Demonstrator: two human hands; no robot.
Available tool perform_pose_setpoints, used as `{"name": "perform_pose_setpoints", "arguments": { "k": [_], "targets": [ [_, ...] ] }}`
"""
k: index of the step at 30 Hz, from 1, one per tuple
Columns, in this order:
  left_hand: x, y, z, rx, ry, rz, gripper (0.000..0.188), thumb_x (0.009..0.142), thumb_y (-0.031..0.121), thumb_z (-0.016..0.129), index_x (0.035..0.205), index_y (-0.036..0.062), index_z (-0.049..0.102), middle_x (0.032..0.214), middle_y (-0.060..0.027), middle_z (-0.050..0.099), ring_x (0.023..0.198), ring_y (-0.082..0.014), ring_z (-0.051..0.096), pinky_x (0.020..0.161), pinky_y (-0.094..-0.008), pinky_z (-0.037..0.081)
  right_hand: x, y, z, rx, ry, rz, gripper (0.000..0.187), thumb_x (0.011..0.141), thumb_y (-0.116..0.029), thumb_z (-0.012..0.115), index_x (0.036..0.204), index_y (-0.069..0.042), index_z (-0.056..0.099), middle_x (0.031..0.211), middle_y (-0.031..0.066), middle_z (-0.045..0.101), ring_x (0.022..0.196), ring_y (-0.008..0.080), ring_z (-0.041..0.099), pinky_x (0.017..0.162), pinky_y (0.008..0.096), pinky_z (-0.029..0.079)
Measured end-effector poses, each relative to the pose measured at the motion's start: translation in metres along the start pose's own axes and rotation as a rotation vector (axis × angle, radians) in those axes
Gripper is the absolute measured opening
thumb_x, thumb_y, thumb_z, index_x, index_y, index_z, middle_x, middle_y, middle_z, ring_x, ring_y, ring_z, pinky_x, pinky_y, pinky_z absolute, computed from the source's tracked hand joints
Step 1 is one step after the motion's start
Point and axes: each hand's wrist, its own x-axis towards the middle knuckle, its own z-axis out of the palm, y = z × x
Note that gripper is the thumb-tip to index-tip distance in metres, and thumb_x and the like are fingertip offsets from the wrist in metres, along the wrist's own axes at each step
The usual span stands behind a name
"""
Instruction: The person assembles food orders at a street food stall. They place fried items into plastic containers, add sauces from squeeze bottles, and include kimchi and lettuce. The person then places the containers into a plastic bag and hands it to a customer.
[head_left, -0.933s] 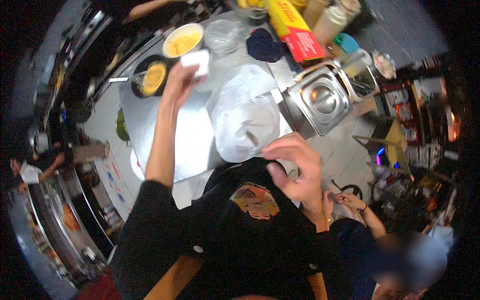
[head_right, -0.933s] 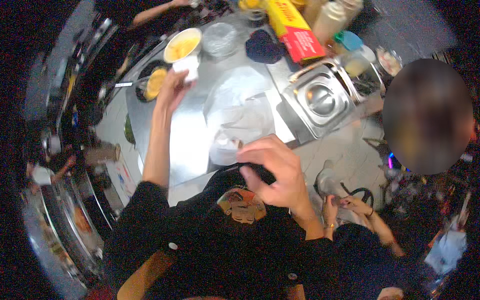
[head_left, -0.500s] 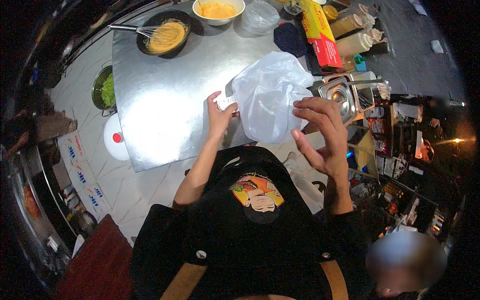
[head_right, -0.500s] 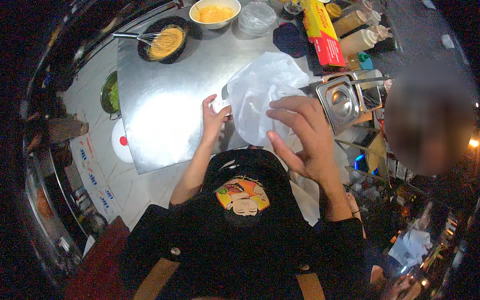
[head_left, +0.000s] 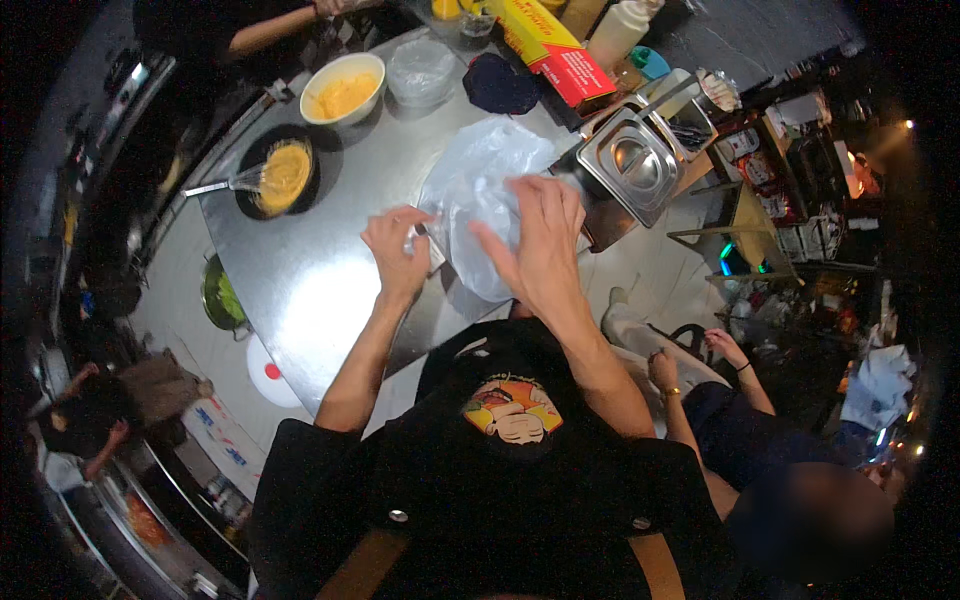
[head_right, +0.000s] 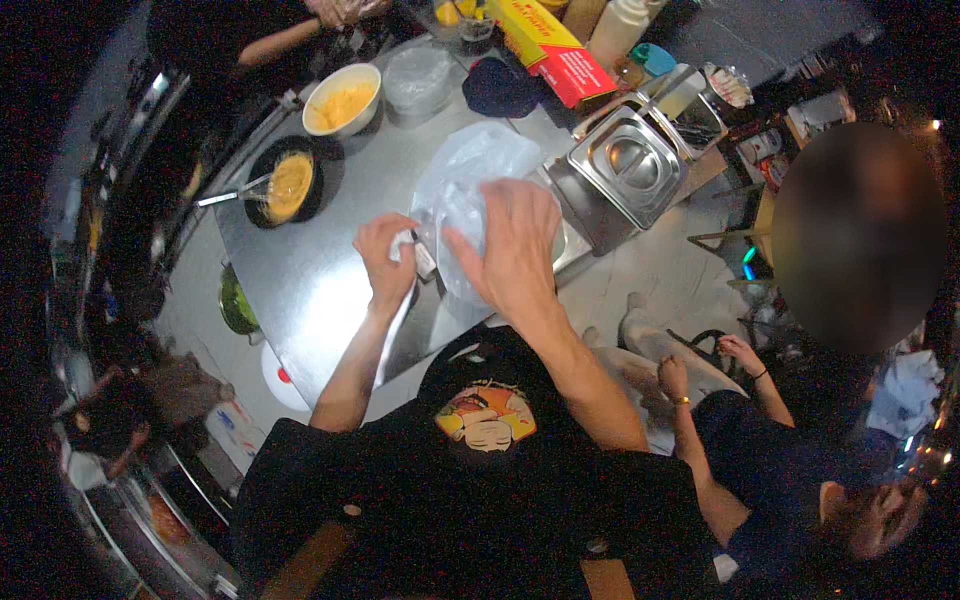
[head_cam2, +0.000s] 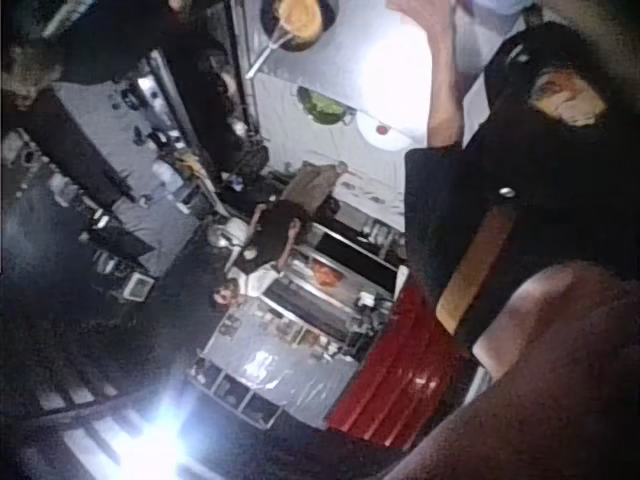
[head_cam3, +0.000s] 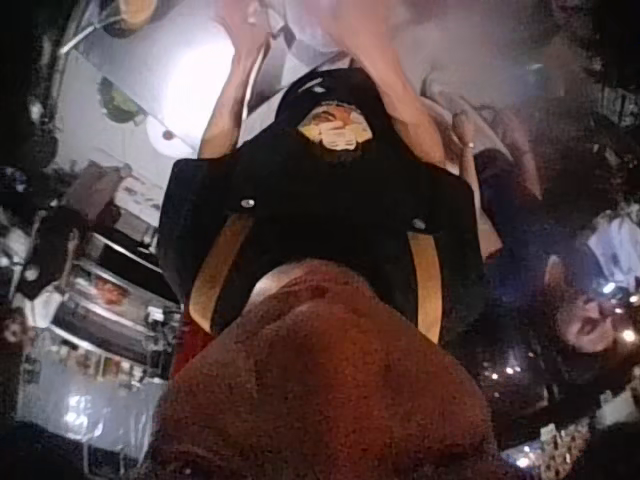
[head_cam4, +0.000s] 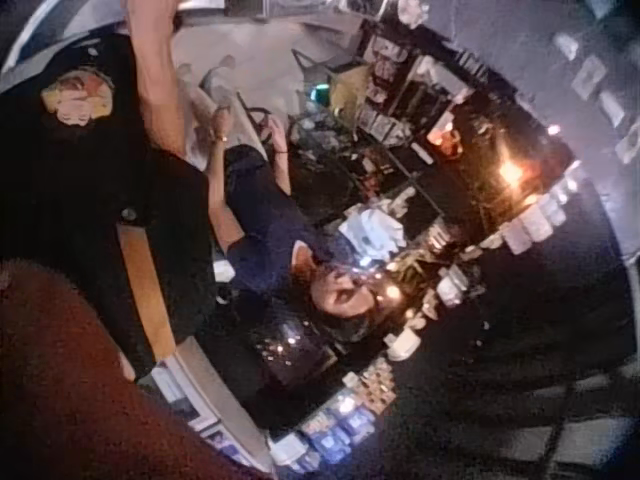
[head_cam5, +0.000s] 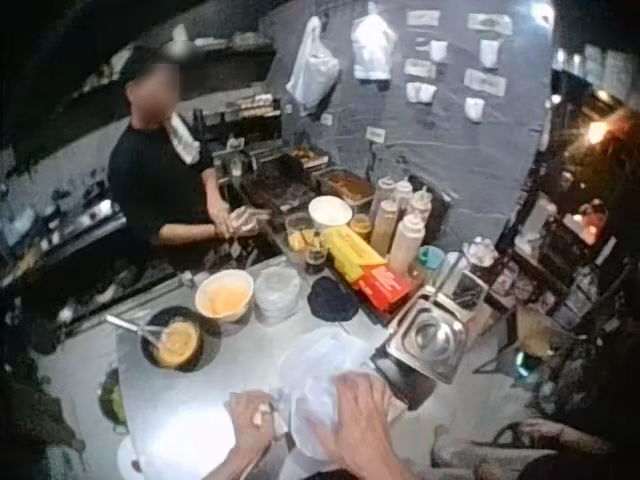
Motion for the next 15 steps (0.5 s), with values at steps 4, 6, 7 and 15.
{"name": "perform_pose_setpoints", "arguments": {
  "k": [4, 6, 7, 15],
  "targets": [
    [0.124, 0.038, 0.025, -0.280, 0.006, 0.197, 0.034, 0.084, 0.024, 0.075, 0.115, 0.0097, 0.073, 0.124, -0.0107, 0.069, 0.123, -0.0355, 0.058, 0.112, -0.0492, 0.034, -0.034, 0.039, 0.023, 0.359, 0.191, 0.208, 0.026, 0.099, -0.022, 0.065, 0.111, 0.000, 0.056, 0.101, 0.0187, 0.063, 0.098, 0.0322, 0.061, 0.094, 0.0475, 0.045],
    [0.164, 0.056, 0.067, 0.010, -0.189, 0.400, 0.048, 0.085, 0.030, 0.076, 0.126, 0.0060, 0.067, 0.123, -0.0179, 0.070, 0.128, -0.0393, 0.058, 0.114, -0.0515, 0.035, -0.043, 0.048, 0.028, 0.695, 0.358, 0.290, 0.024, 0.105, -0.022, 0.057, 0.114, -0.001, 0.052, 0.093, 0.0162, 0.062, 0.088, 0.0278, 0.061, 0.089, 0.0446, 0.049],
    [0.182, 0.059, 0.084, 0.114, -0.353, 0.464, 0.054, 0.086, 0.032, 0.076, 0.131, 0.0043, 0.064, 0.122, -0.0211, 0.070, 0.128, -0.0408, 0.058, 0.114, -0.0526, 0.036, -0.038, 0.053, 0.032, 0.870, 0.452, 0.266, 0.023, 0.108, -0.022, 0.052, 0.117, -0.001, 0.050, 0.089, 0.0145, 0.062, 0.083, 0.0251, 0.061, 0.086, 0.0430, 0.050],
    [0.132, 0.027, 0.035, -0.823, -0.313, -0.453, 0.040, 0.096, 0.027, 0.063, 0.127, 0.0034, 0.056, 0.087, -0.0095, 0.064, 0.087, -0.0198, 0.066, 0.076, -0.0324, 0.054, 0.011, 0.088, 0.027, 1.362, 0.394, 0.412, 0.019, 0.112, -0.027, 0.047, 0.112, -0.008, 0.043, 0.077, -0.0017, 0.042, 0.064, 0.0091, 0.043, 0.075, 0.0355, 0.049]
  ]
}}
